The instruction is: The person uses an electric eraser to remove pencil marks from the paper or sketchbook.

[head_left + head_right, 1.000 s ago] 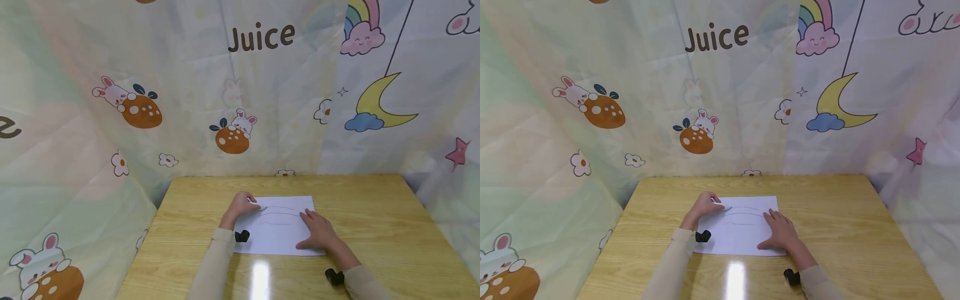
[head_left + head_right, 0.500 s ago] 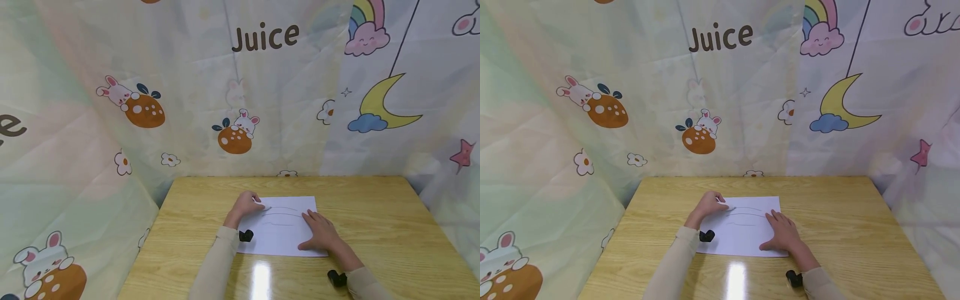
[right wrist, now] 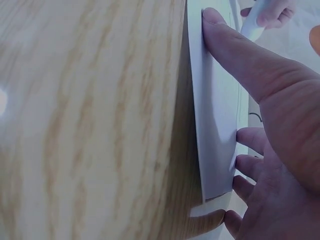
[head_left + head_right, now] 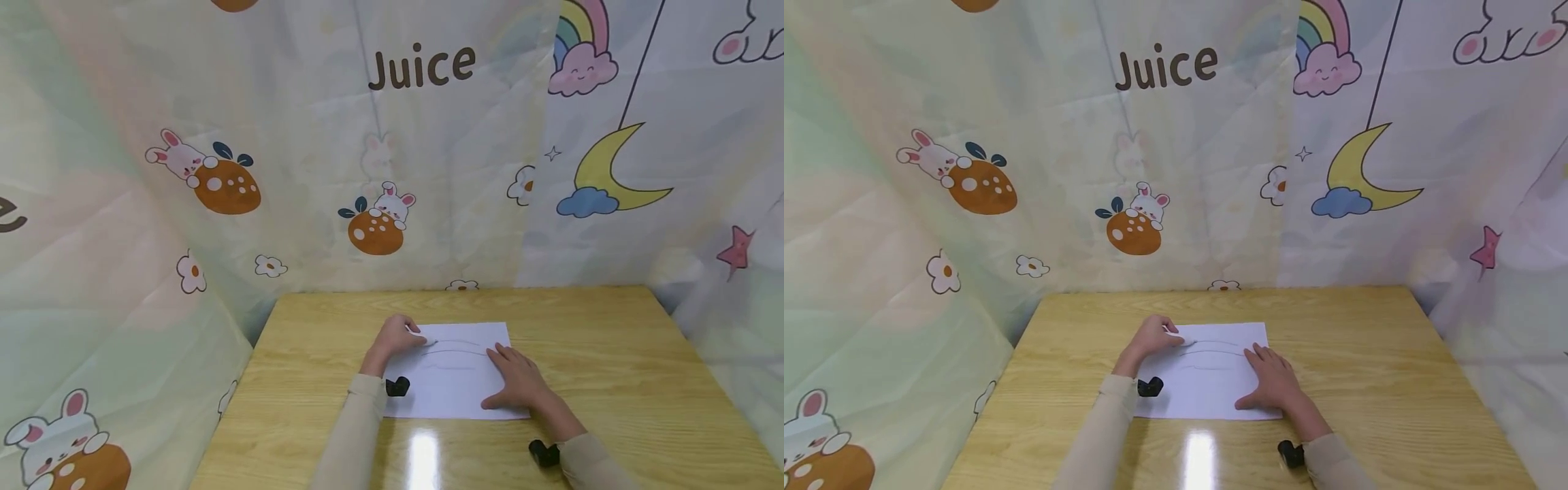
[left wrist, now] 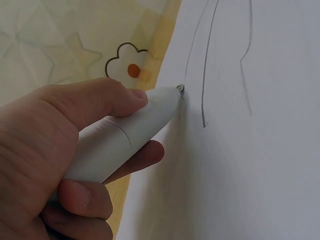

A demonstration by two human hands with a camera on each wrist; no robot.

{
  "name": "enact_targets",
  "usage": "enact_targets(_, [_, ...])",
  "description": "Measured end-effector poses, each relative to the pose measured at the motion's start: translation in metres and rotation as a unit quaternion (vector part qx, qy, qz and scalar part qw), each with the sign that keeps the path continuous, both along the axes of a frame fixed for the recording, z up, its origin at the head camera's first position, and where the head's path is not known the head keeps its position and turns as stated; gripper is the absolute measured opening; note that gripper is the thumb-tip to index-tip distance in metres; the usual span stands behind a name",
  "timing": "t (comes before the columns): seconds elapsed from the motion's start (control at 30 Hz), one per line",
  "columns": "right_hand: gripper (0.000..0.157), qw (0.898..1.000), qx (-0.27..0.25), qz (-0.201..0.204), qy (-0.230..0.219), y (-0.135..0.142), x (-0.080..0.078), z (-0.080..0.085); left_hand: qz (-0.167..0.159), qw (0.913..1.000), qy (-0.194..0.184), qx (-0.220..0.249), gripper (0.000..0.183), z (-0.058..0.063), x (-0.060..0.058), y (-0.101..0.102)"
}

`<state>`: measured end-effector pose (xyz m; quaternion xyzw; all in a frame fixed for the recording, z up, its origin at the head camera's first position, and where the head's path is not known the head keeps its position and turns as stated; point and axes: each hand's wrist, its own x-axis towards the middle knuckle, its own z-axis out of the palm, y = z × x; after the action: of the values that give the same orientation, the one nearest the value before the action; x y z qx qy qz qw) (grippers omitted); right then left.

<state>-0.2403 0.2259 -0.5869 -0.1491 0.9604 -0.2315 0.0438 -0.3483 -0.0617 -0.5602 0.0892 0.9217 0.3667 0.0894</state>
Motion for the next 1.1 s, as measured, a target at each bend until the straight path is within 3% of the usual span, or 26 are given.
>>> enact_targets(0.53, [0.113,1.0,-0.002,0.007,0.006,-0.002,0.002,0.002,0.007,0.9998,-0.014,0.015,0.02,0.003,0.001,-0.001])
enact_targets(0.67, [0.114,1.0,0.002,0.012,0.009,-0.001,0.0,-0.002,0.0,0.9999,-0.014,0.011,0.02,0.003,-0.001,0.001])
enact_targets(0.87, [0.115,1.0,0.001,0.012,0.01,-0.002,-0.001,-0.009,0.015,0.9998,-0.008,0.005,0.021,-0.002,0.0,-0.004])
enact_targets(1.1, [0.114,1.0,0.0,0.005,0.009,-0.003,0.001,-0.003,-0.012,0.9995,-0.016,0.024,0.021,-0.003,-0.004,0.003])
